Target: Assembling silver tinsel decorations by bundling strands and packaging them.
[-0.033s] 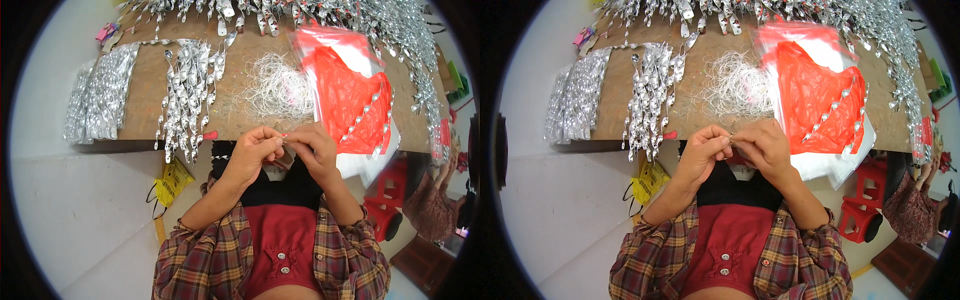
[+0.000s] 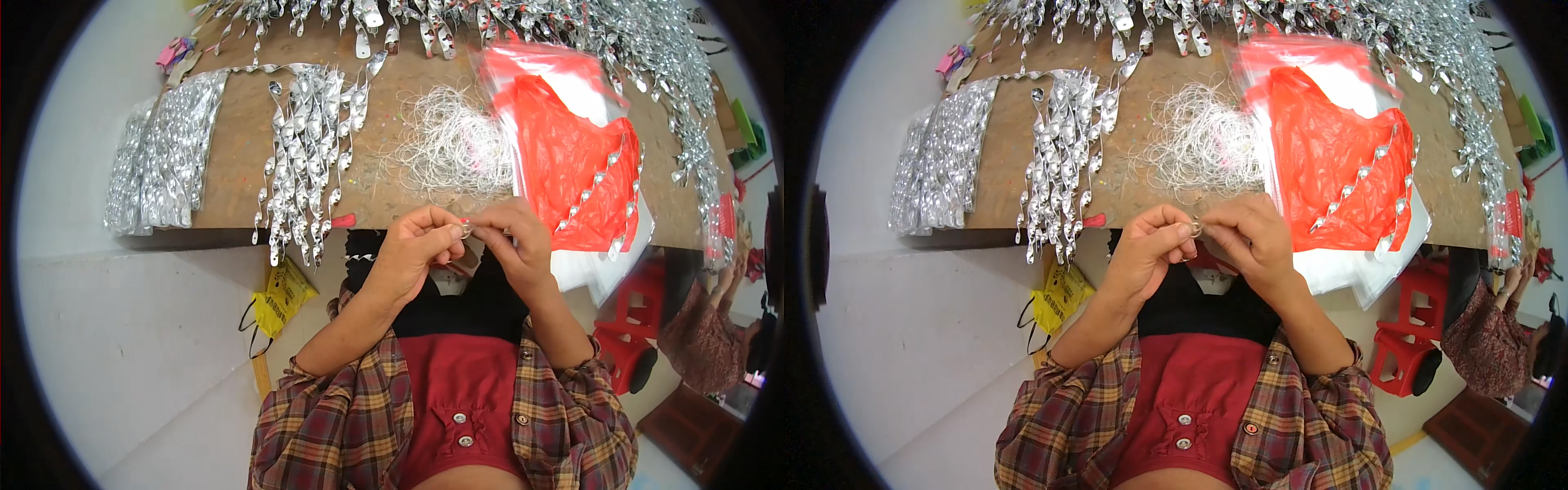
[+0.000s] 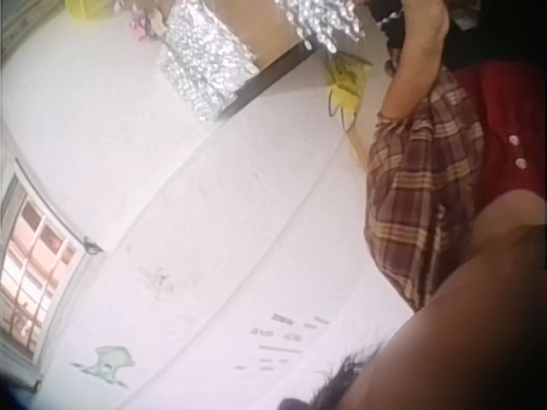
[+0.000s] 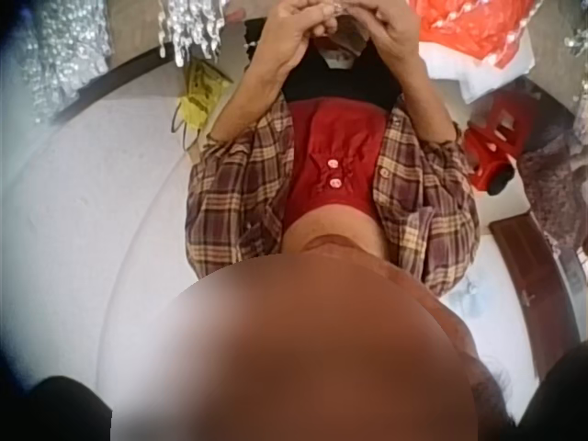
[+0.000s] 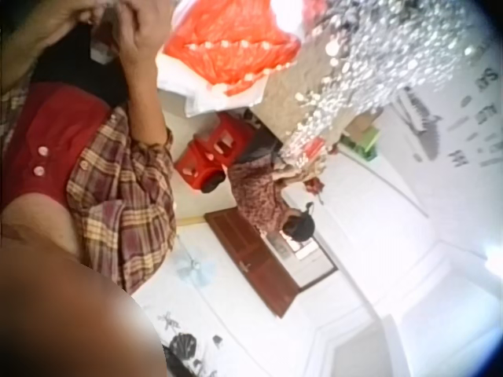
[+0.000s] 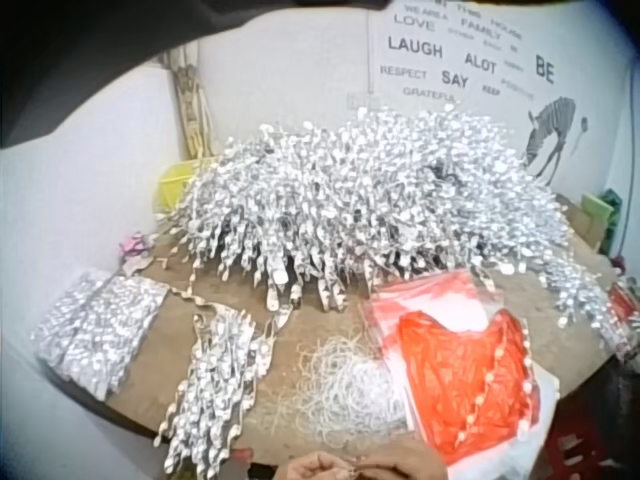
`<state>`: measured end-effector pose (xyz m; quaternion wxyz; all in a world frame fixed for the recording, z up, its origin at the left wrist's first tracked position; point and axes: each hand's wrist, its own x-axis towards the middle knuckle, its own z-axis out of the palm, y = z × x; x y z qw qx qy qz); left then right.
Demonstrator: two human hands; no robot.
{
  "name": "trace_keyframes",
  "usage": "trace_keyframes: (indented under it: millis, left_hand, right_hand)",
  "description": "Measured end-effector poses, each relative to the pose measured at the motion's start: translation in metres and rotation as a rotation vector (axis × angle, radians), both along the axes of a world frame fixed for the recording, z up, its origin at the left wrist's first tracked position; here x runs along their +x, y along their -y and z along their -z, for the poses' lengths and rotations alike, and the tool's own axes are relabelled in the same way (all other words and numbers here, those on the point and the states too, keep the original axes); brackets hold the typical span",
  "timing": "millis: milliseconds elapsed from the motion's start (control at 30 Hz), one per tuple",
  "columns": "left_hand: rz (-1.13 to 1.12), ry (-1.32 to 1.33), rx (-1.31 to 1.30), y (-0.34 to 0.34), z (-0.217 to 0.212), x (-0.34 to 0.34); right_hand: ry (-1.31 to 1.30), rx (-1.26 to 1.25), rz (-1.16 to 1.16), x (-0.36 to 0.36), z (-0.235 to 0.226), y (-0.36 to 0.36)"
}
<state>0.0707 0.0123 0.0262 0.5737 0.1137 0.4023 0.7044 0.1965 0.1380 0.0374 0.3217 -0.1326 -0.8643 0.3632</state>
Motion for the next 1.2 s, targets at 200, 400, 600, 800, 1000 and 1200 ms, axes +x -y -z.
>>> trace_keyframes:
  millis: [200,400,600,800,1000,1200]
  left_hand:
    - [0.021,0.041,0.031,0.001,-0.004,0.003]
    - [-0.082,0.002,-0.007,0.0,-0.003,0.005]
    - [-0.11,-0.095,-0.058,-0.001,-0.002,0.011]
    - [-0.046,-0.156,-0.055,0.003,-0.008,0.01]
    - [-0.022,-0.211,-0.031,0.003,-0.015,0.007]
    - [0.011,-0.149,-0.08,0.003,-0.022,0.006]
  right_hand:
    - [0.017,-0.09,-0.006,-0.004,0.002,0.004]
    - [-0.012,0.064,0.013,-0.004,-0.003,0.006]
    - [-0.055,0.285,0.059,-0.006,-0.005,0.005]
    - [-0.025,0.066,0.068,-0.003,-0.003,0.003]
    - [-0.042,-0.765,-0.001,0.002,-0.015,0.001]
    - [-0.158,-1.391,-0.305,-0.006,-0.023,0.007]
